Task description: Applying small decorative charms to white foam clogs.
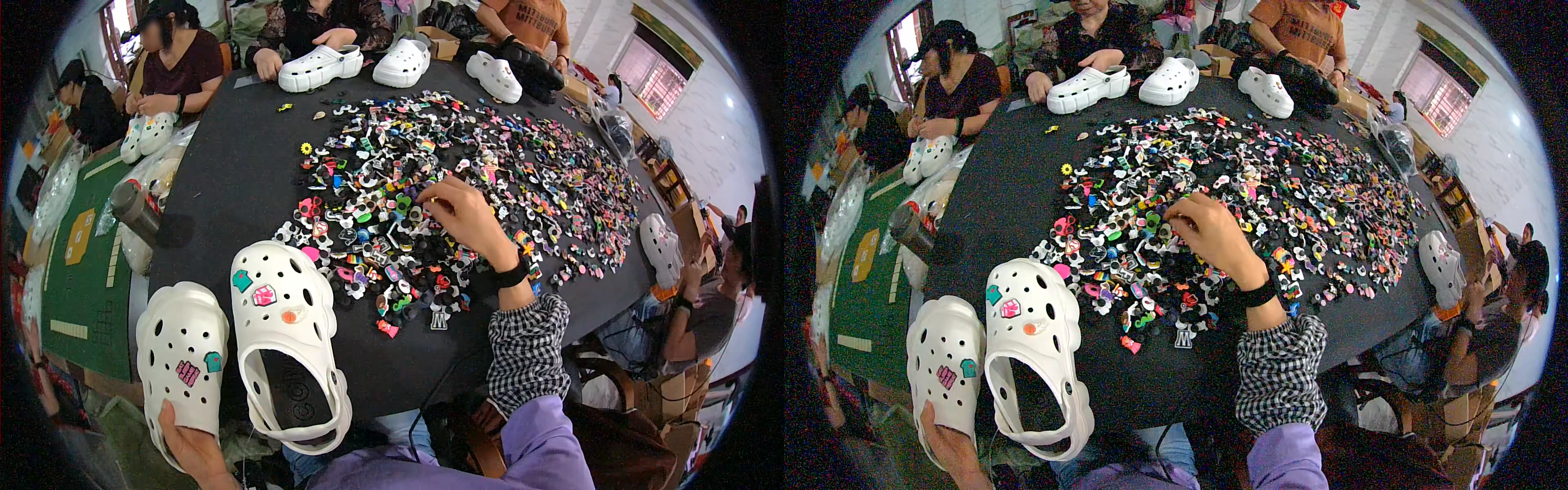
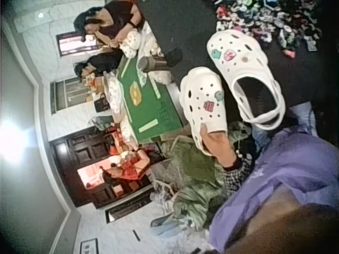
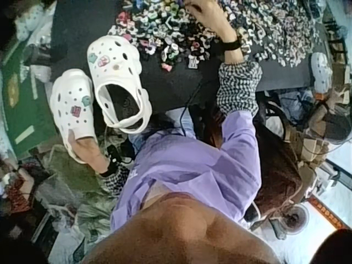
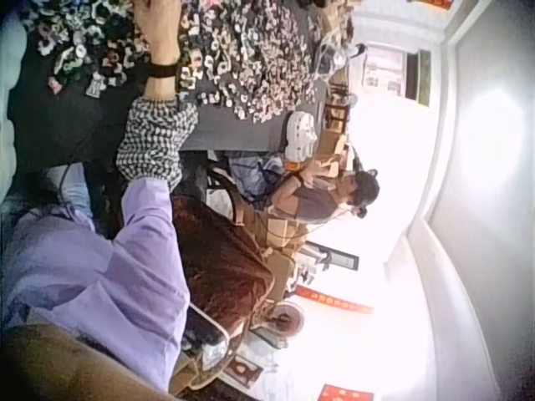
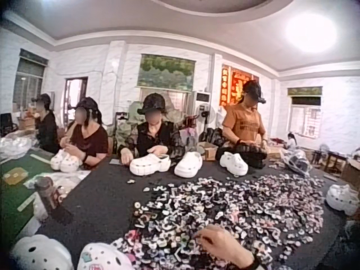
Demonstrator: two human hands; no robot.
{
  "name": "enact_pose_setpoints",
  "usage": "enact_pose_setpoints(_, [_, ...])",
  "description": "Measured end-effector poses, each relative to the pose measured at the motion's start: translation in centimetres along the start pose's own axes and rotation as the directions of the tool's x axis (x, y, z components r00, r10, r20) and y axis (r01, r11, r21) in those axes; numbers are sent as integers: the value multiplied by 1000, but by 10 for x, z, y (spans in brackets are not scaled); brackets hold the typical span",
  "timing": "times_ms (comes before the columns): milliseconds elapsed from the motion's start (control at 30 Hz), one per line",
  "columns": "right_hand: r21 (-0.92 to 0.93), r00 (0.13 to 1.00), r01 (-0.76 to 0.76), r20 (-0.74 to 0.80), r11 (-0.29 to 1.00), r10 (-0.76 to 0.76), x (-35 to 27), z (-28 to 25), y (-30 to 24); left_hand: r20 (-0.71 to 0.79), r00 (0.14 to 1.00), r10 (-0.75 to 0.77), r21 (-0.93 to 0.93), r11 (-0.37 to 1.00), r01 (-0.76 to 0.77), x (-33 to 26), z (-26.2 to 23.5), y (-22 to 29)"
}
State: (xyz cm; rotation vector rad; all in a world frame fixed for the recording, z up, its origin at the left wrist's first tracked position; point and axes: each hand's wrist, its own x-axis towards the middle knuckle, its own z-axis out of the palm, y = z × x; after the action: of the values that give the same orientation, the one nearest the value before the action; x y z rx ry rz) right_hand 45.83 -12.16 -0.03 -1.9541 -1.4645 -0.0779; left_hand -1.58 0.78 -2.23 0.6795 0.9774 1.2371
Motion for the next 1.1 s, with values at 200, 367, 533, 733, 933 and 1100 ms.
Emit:
enact_pose_setpoints(200, [-89,999,21,47,996,-17,-1,19,9,3,1000,-1,-11,1000,1,-2,0,0])
enact_pose_setpoints(367, [216,981,-195,58,957,187,3,8,7,16,1000,5,-27,1000,-4,-2,3,0])
enact_pose_setpoints(533, [781,906,-373,192,501,376,-1,-16,-3,-13,1000,4,-10,1000,-4,-4,7,-1])
enact_pose_setpoints(733, [947,927,-266,200,181,317,-10,-41,13,-13,999,31,22,999,-31,-4,9,-4])
enact_pose_setpoints(933, [935,918,-304,236,184,319,-5,-32,8,-9,999,39,0,999,-39,-4,-2,-2])
enact_pose_setpoints(1100, [892,903,-315,177,323,391,-10,-31,27,92,965,245,529,809,-256,-4,-30,-12])
